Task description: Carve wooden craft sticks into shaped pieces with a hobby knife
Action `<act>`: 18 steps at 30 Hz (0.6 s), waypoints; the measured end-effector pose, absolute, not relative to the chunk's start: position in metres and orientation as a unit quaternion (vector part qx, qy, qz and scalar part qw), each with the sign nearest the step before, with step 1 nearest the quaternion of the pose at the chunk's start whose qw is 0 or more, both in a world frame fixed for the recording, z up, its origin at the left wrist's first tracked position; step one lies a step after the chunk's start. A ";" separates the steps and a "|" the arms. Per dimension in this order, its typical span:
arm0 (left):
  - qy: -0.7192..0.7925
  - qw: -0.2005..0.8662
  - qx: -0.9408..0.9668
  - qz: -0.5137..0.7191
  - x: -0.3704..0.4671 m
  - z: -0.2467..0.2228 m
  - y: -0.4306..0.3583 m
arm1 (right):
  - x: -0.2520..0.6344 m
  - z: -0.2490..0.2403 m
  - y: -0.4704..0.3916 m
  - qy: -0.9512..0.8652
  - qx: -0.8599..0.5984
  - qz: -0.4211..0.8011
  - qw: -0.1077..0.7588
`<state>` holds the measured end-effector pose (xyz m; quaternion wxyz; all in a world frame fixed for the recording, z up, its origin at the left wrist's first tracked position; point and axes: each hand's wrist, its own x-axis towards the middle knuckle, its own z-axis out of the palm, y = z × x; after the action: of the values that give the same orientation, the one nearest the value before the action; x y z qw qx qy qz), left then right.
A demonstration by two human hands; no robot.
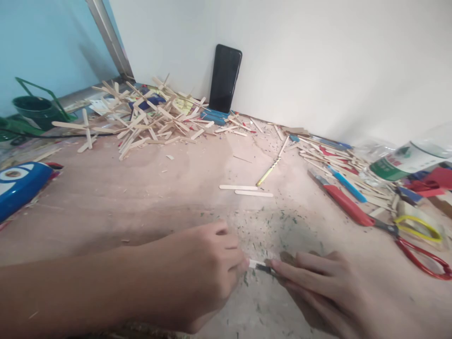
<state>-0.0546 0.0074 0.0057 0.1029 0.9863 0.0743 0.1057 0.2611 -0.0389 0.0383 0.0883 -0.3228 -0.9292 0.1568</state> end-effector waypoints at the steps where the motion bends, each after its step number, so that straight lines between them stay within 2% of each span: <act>1: 0.075 0.103 0.986 0.105 -0.055 0.006 0.007 | 0.261 0.035 -0.040 -0.928 -0.323 0.156 0.104; 10: 0.075 0.100 0.987 0.097 -0.054 0.009 0.008 | 0.267 0.016 -0.048 -0.922 -0.331 0.151 0.135; 18: 0.074 0.098 0.988 0.092 -0.054 0.010 0.007 | 0.265 0.028 -0.043 -0.936 -0.309 0.143 0.089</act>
<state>-0.0539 0.0073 0.0098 0.0977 0.9882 0.0739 0.0922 0.2650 -0.0432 0.0280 0.0891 -0.3089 -0.9360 0.1431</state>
